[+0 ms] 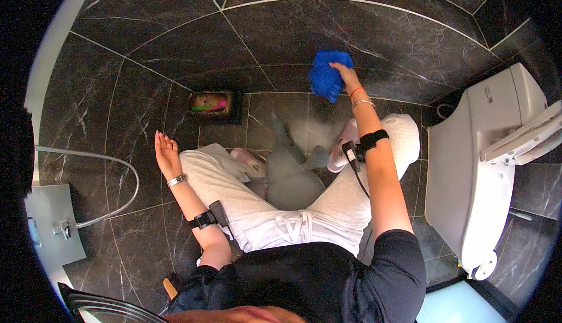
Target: Use a blue cloth to wipe down the walls of a shower.
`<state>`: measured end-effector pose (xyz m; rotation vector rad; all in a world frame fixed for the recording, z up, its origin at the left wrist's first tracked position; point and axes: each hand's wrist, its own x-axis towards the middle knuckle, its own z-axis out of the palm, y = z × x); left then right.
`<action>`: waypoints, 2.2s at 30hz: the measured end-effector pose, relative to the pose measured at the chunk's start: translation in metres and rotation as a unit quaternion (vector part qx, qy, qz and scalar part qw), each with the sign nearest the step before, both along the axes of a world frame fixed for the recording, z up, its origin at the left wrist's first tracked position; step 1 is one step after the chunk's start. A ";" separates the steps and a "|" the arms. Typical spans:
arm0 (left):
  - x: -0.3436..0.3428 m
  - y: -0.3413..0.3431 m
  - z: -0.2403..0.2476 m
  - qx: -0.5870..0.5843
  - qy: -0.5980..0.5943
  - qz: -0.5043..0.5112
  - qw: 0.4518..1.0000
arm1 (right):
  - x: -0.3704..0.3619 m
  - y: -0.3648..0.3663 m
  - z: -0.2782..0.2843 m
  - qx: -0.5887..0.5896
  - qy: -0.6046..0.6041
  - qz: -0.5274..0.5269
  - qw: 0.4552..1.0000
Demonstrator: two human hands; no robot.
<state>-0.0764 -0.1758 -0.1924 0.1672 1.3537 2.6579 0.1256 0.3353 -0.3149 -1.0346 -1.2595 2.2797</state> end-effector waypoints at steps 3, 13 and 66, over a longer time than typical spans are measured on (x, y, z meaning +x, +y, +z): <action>0.004 -0.005 -0.002 0.003 -0.004 0.011 1.000 | -0.003 -0.027 0.000 -0.017 -0.079 -0.010 0.997; 0.003 -0.019 0.000 -0.004 0.010 0.024 1.000 | 0.032 -0.037 0.214 0.101 0.182 -0.076 0.975; 0.002 -0.003 -0.004 -0.022 0.012 0.008 1.000 | 0.022 -0.039 0.145 0.301 -0.006 -0.019 0.953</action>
